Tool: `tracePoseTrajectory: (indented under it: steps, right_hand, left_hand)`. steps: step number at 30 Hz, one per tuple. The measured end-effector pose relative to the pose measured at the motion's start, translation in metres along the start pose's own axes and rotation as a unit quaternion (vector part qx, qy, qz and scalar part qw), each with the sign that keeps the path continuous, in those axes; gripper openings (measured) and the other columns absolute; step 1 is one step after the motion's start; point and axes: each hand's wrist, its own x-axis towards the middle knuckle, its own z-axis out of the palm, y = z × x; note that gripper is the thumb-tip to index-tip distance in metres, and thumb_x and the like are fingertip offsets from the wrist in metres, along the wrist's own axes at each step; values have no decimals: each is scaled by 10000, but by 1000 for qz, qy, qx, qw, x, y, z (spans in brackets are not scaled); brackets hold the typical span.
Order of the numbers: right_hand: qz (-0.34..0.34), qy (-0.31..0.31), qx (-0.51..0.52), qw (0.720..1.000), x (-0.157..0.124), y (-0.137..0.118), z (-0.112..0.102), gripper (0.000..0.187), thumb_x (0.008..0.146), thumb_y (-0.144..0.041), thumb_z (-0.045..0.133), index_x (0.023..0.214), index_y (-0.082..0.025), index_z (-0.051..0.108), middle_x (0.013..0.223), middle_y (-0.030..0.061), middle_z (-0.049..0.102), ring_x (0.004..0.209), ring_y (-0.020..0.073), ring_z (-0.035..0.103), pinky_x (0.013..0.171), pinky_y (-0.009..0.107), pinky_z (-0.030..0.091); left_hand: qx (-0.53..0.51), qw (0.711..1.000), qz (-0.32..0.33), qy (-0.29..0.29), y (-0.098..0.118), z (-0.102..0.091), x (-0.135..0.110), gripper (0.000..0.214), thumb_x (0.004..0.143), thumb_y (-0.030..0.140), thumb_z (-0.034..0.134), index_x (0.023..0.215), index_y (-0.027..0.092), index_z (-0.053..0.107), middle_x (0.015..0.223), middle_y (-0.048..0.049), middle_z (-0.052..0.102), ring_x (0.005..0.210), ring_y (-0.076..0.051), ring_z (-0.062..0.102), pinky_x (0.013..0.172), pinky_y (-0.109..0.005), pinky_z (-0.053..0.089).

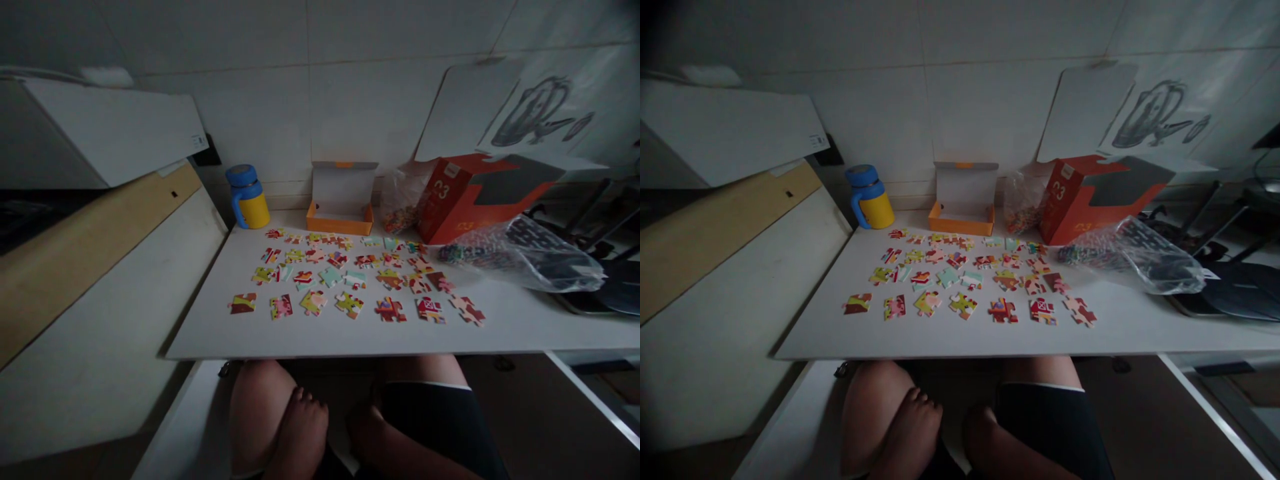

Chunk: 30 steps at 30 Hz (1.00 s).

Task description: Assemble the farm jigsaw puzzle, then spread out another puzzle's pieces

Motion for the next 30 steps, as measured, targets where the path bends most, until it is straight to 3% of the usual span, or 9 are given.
tracePoseTrajectory:
  steps: [6, 12, 15, 18, 20, 21, 23, 27, 30]
  right_hand:
    - [-30, -21, -18, 999, -4, -24, 6, 203, 883, -224, 728, 1040, -174, 847, 1064, 205, 825, 1034, 393, 800, 903, 562, 625]
    - [-29, 13, -5, 999, -38, -7, 32, 175, 888, -154, 694, 953, -171, 857, 952, 150, 834, 885, 332, 817, 783, 387, 641]
    - [-3, 42, -2, 999, -53, 0, 49, 216, 869, -129, 702, 1015, -172, 855, 968, 145, 834, 877, 312, 812, 725, 330, 629]
    - [4, 121, -2, 993, -72, 14, 53, 265, 925, -206, 700, 1151, -164, 832, 1169, 177, 812, 1060, 339, 782, 851, 373, 643]
    - [-40, 213, 2, 976, -88, 30, 41, 304, 948, -315, 735, 1218, -200, 816, 1256, 143, 798, 1209, 348, 726, 1081, 442, 580]
    - [-65, 254, 6, 965, -97, 39, 29, 329, 951, -376, 750, 1236, -222, 810, 1251, 117, 802, 1276, 355, 689, 1202, 498, 489]
    - [-32, 298, 12, 954, -115, 60, 0, 299, 990, -364, 722, 1254, -253, 809, 1333, 101, 775, 1370, 337, 627, 1324, 535, 308]
    - [90, 330, 40, 939, -134, 107, -49, 414, 1009, -294, 653, 1412, -332, 739, 1599, 75, 606, 1533, 365, 466, 1324, 619, 226]
    - [183, 311, 66, 930, -130, 141, -58, 454, 1001, -310, 630, 1446, -275, 713, 1538, 127, 647, 1457, 386, 536, 1251, 606, 348]
  left_hand:
    - [-8, 1000, 5, -4, 13, -9, -1, 370, 1006, 101, 476, 1114, 87, 830, 1125, -226, 817, 1185, -340, 756, 1248, -558, 405]
    - [-45, 997, 57, 24, 34, 5, -5, 267, 1003, 184, 573, 1025, 160, 839, 1027, -153, 836, 1157, -291, 767, 1304, -509, 360]
    - [-85, 987, 64, 121, 31, 11, -9, 175, 977, 260, 667, 1033, 221, 828, 1139, -104, 833, 1284, -295, 707, 1345, -556, 285]
    - [-82, 959, 25, 271, 17, 4, -15, 147, 939, 251, 701, 1034, 276, 811, 1581, -74, 634, 1536, -391, 479, 1309, -756, 168]
    - [-74, 946, 8, 317, 7, -5, -15, 211, 943, 222, 687, 1086, 321, 807, 1726, -27, 464, 1612, -402, 347, 1280, -761, 213]
    - [-74, 943, 4, 326, 2, -10, -14, 257, 949, 218, 678, 1139, 337, 804, 1734, -29, 450, 1615, -393, 337, 1274, -732, 257]
    - [-81, 942, -16, 324, -4, -17, -9, 348, 963, 240, 662, 1271, 355, 778, 1684, -61, 516, 1582, -387, 389, 1253, -677, 339]
    - [-147, 942, -67, 293, -14, -17, 18, 480, 1004, 351, 616, 1480, 306, 663, 1554, -109, 634, 1460, -339, 558, 1235, -550, 427]
    - [-250, 928, -114, 253, -32, -8, 45, 456, 1055, 444, 533, 1412, 203, 682, 1450, -154, 709, 1409, -307, 628, 1207, -461, 469]
